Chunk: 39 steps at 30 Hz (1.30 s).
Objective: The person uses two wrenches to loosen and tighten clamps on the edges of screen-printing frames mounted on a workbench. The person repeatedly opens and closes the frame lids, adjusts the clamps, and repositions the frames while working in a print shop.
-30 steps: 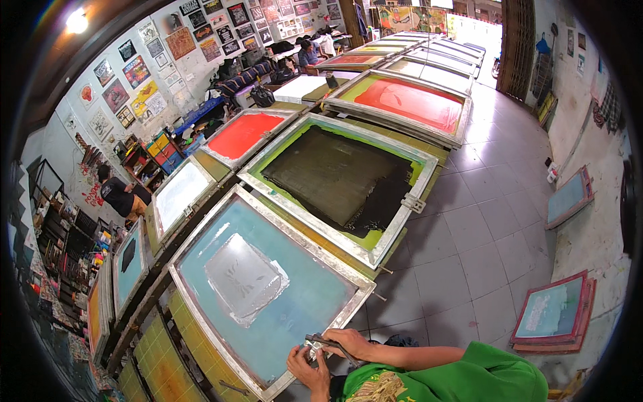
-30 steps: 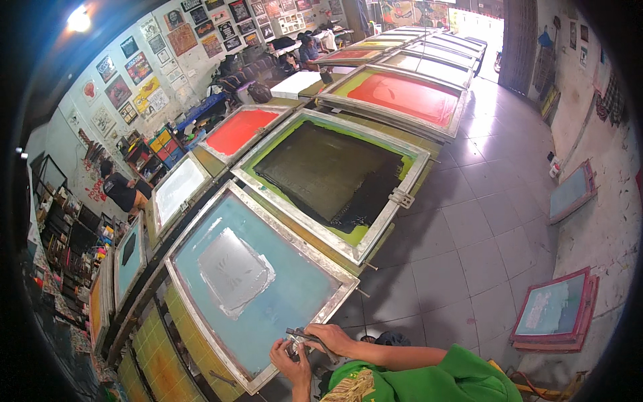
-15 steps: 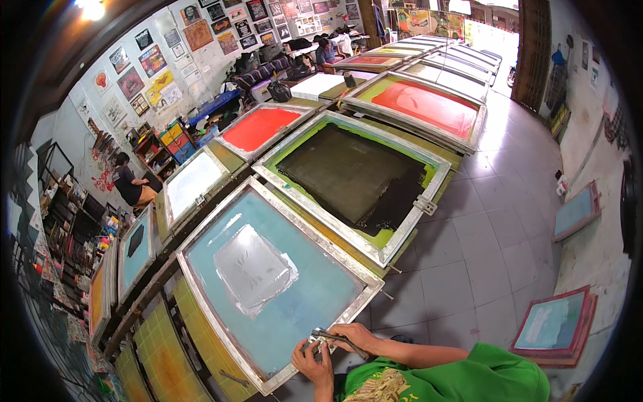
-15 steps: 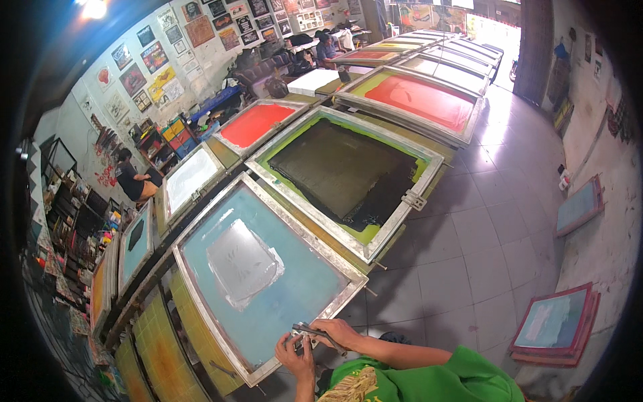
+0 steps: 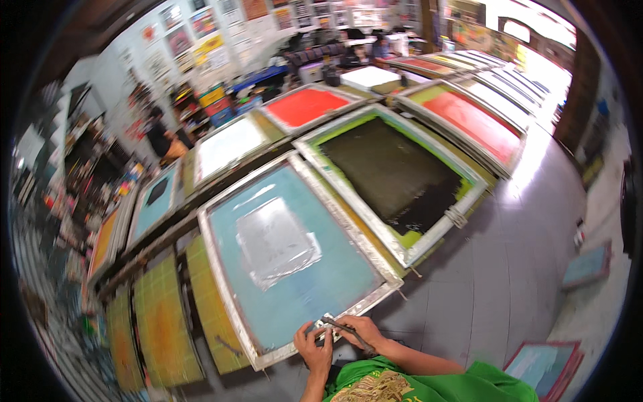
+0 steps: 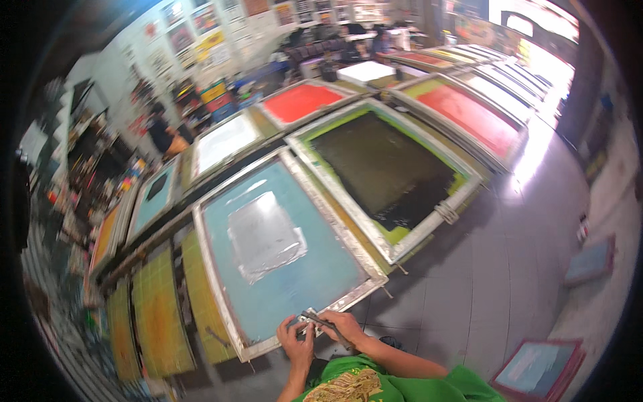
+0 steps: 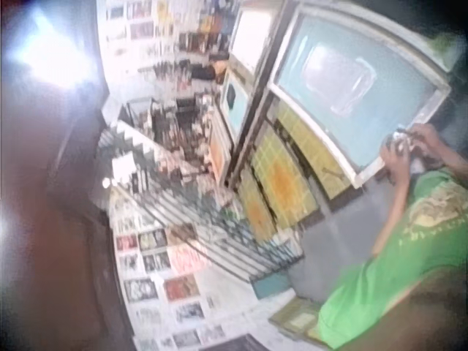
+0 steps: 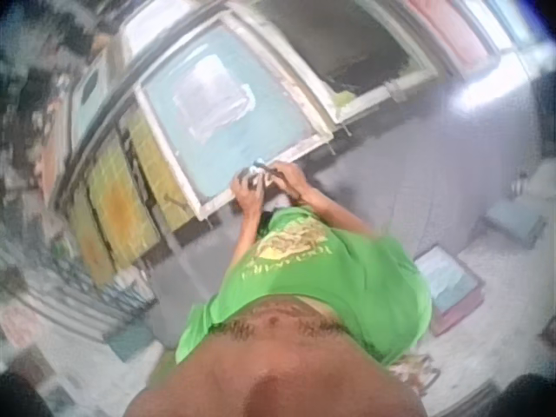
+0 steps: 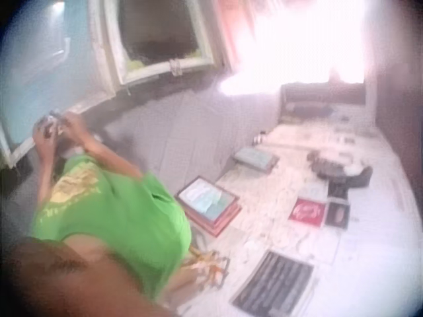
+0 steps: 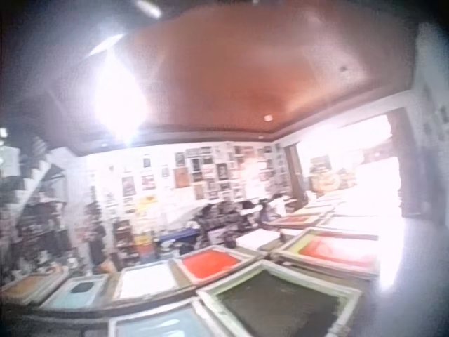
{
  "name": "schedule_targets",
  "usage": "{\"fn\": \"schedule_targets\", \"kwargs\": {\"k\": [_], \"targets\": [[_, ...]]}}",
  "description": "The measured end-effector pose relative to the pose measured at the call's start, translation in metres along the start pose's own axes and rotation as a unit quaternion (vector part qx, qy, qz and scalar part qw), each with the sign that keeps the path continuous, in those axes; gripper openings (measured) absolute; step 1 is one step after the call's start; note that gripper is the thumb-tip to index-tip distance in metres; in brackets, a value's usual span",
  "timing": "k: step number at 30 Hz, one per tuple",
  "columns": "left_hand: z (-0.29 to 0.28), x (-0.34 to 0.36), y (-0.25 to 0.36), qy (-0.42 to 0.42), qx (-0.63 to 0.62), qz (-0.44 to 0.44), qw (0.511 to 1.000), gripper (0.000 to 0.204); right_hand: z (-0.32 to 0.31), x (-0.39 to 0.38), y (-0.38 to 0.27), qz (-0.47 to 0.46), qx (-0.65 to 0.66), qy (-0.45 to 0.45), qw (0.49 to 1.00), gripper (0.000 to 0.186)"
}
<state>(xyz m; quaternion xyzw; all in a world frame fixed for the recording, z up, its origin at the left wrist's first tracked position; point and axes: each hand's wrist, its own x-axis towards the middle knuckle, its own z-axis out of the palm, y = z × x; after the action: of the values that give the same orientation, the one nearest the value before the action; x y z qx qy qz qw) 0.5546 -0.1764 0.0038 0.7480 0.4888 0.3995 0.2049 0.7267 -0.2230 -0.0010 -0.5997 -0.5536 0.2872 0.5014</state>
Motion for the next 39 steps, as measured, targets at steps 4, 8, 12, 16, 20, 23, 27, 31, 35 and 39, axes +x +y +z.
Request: {"fn": "schedule_targets", "kwargs": {"k": [4, 8, 12, 16, 20, 23, 27, 31, 35, 39], "targets": [[-0.010, 0.004, 0.009, 0.027, -0.051, -0.007, 0.998, 0.020, 0.003, -0.002, 0.002, 0.047, 0.031, -0.033, 0.998, 0.025], [-0.022, -0.007, 0.009, 0.007, -0.258, -0.214, 0.942, 0.019, 0.005, -0.001, -0.002, 0.132, 0.035, -0.054, 0.989, 0.018], [-0.035, -0.019, 0.004, -0.027, -0.454, -0.399, 0.796, 0.017, 0.008, 0.006, -0.026, 0.008, 0.024, -0.023, 0.999, 0.016], [-0.053, -0.024, 0.014, -0.059, -0.451, -0.465, 0.759, 0.024, 0.012, 0.009, -0.016, -0.081, -0.101, 0.055, 0.990, 0.025], [-0.062, -0.032, 0.013, -0.080, -0.456, -0.487, 0.741, 0.032, 0.015, 0.004, -0.012, -0.049, -0.086, 0.056, 0.994, 0.019], [-0.064, -0.036, 0.008, -0.110, -0.479, -0.510, 0.706, 0.033, 0.011, 0.004, -0.013, -0.062, -0.063, 0.022, 0.996, 0.015], [-0.066, -0.035, 0.012, -0.095, -0.540, -0.540, 0.639, 0.034, 0.012, 0.006, -0.015, -0.030, -0.071, -0.010, 0.997, 0.016], [-0.045, -0.053, -0.007, -0.078, -0.586, -0.573, 0.567, 0.029, 0.013, 0.009, -0.025, -0.039, -0.093, 0.028, 0.994, 0.025], [-0.039, -0.052, -0.010, -0.073, -0.581, -0.591, 0.554, 0.027, 0.014, 0.006, -0.022, -0.001, -0.088, 0.032, 0.996, 0.022], [-0.037, -0.046, -0.011, -0.096, -0.580, -0.590, 0.553, 0.032, 0.016, 0.002, -0.008, -0.002, -0.024, 0.025, 0.999, 0.017]]}}
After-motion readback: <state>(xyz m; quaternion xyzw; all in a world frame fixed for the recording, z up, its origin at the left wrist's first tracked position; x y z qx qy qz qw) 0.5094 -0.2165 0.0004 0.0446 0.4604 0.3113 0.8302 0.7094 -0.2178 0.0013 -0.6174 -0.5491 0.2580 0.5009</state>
